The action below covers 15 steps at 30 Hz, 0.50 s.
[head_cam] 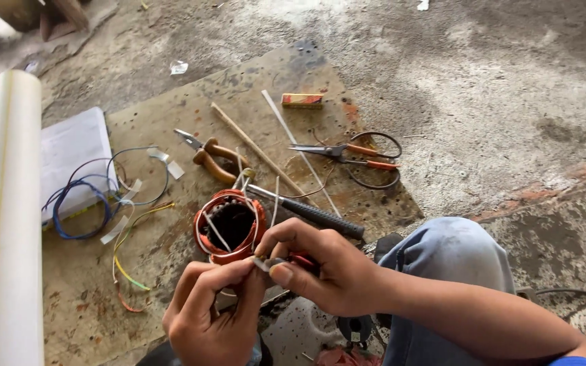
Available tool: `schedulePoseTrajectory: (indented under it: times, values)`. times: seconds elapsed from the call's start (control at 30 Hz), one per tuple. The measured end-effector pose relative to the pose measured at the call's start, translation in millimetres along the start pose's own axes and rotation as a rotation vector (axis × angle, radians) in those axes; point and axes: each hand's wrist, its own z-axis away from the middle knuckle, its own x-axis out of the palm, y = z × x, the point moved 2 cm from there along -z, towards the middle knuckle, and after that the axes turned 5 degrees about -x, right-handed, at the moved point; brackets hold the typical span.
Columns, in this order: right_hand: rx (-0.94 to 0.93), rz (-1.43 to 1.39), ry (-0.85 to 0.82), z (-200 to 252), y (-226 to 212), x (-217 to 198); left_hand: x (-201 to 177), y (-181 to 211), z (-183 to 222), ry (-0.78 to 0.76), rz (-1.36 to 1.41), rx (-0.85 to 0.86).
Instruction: Stripping insulation from wires and connecting them to a motor stator during a repair process.
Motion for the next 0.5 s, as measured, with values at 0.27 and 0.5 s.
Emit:
schedulePoseTrajectory:
  times: [0.27, 0.5]
  values:
    - [-0.022, 0.048, 0.017, 8.1, 6.3, -5.2, 23.5, -41.9, 16.3, -0.025, -0.077, 0.078]
    - [0.043, -0.032, -0.096, 12.5, 14.4, -8.1, 64.5, -47.7, 16.4, -0.044, 0.024, 0.132]
